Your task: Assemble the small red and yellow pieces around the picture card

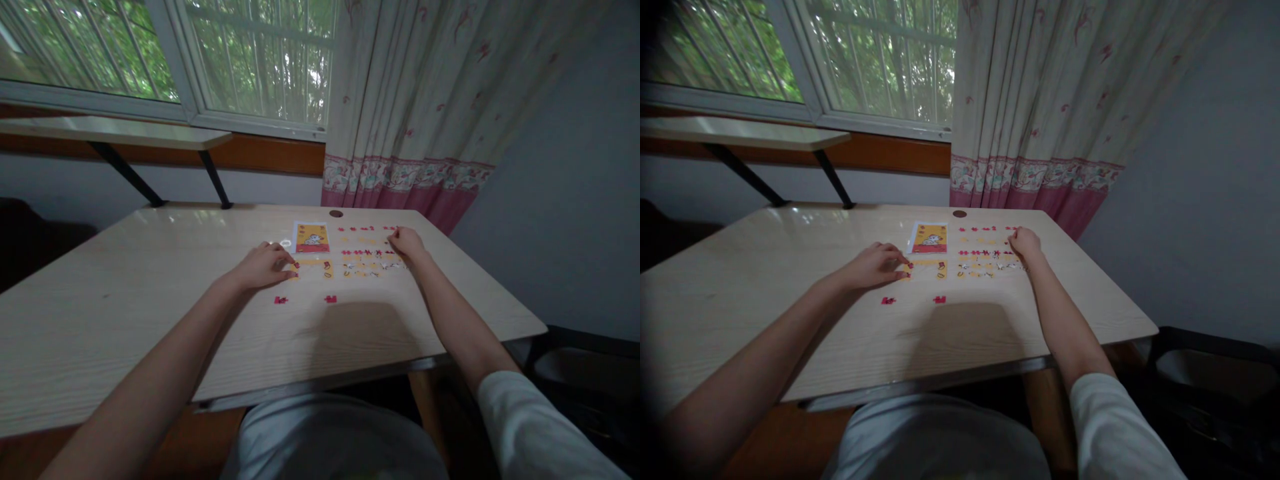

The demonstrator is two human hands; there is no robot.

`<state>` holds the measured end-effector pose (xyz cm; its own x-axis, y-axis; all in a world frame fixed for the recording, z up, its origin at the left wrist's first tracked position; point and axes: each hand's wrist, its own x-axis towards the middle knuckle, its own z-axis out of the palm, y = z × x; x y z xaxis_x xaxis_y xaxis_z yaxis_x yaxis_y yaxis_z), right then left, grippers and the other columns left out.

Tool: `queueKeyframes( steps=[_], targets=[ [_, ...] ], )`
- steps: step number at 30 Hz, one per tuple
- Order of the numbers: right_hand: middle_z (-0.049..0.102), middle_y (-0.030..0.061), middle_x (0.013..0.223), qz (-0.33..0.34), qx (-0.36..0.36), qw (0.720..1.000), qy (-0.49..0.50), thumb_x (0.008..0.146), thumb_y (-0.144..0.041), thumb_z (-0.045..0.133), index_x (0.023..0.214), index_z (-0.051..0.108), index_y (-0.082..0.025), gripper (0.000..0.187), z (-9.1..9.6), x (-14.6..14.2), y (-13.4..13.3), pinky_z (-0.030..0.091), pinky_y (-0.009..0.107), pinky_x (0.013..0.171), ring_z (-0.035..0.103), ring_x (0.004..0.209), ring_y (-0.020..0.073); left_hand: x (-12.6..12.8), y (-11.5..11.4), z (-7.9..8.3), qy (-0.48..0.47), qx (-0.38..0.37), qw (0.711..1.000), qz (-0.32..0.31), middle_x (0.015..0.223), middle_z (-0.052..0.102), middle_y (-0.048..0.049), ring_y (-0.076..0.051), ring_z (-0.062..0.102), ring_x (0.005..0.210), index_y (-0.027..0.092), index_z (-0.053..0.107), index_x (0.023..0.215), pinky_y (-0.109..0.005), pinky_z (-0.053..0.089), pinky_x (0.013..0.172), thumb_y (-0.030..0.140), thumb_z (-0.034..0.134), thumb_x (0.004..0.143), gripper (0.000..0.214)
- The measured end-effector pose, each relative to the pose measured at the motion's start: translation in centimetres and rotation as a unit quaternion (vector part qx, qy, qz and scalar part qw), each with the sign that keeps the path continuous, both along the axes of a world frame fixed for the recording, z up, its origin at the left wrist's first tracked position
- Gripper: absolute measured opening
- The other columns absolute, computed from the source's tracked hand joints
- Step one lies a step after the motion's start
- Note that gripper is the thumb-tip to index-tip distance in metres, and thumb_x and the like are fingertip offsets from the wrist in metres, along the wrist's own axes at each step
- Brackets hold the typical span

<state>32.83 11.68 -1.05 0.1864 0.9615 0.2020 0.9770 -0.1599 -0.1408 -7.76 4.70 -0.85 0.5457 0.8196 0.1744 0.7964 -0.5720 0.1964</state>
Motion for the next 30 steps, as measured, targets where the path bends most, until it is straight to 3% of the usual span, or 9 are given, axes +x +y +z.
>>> queueKeyframes(
  steps=[4, 16, 24, 27, 30],
  targets=[
    [0.07, 0.0133, 0.094, -0.013, -0.007, 1.0, 0.024, 0.082, -0.042, 0.058, 0.09, 0.07, -0.015, 0.031, -0.8, 0.7, 0.7, 0.044, 0.028, 0.074, 0.063, 0.087, 0.0214, 0.0, -0.2, 0.2, -0.01, 0.011, 1.0, -0.004, 0.103, 0.064, -0.0078, -0.025, 0.054, 0.098, 0.025, 0.07, 0.102, -0.041, 0.039, 0.09, 0.051, 0.053, 0.082, 0.037],
    [0.071, 0.0122, 0.088, 0.034, -0.038, 0.998, 0.034, 0.083, -0.023, 0.057, 0.083, 0.072, -0.013, 0.018, -0.8, 0.9, 1.4, 0.042, 0.024, 0.072, 0.064, 0.081, 0.018, 0.0, -0.3, 0.8, 0.006, 0.051, 0.998, 0.028, 0.102, 0.063, -0.0094, -0.025, 0.054, 0.096, 0.021, 0.071, 0.099, -0.038, 0.042, 0.087, 0.042, 0.046, 0.084, 0.035],
    [0.069, 0.011, 0.095, 0.035, -0.004, 0.998, 0.049, 0.082, -0.019, 0.056, 0.103, 0.066, -0.011, 0.024, -0.6, 0.6, 1.0, 0.042, 0.022, 0.073, 0.061, 0.082, 0.0166, -0.1, -0.2, 0.6, -0.003, 0.057, 0.998, 0.025, 0.1, 0.063, -0.0095, -0.024, 0.055, 0.094, 0.021, 0.071, 0.097, -0.038, 0.043, 0.086, 0.041, 0.046, 0.085, 0.035],
    [0.069, 0.01, 0.095, 0.065, 0.022, 0.996, 0.062, 0.084, -0.018, 0.053, 0.114, 0.062, -0.012, 0.032, -0.6, 0.3, 1.0, 0.042, 0.023, 0.074, 0.061, 0.081, 0.0165, -0.1, -0.1, 0.6, -0.003, 0.063, 0.998, 0.024, 0.098, 0.064, -0.0092, -0.023, 0.056, 0.093, 0.02, 0.071, 0.096, -0.038, 0.043, 0.087, 0.039, 0.048, 0.084, 0.032],
    [0.069, 0.0092, 0.095, 0.108, 0.049, 0.99, 0.076, 0.084, -0.018, 0.051, 0.113, 0.065, -0.015, 0.033, -0.5, -0.4, 1.1, 0.042, 0.025, 0.076, 0.061, 0.083, 0.0172, -0.1, 0.0, 0.6, -0.007, 0.068, 0.997, 0.021, 0.097, 0.064, -0.0091, -0.023, 0.056, 0.093, 0.02, 0.071, 0.095, -0.037, 0.043, 0.087, 0.037, 0.049, 0.084, 0.03]
  ],
)
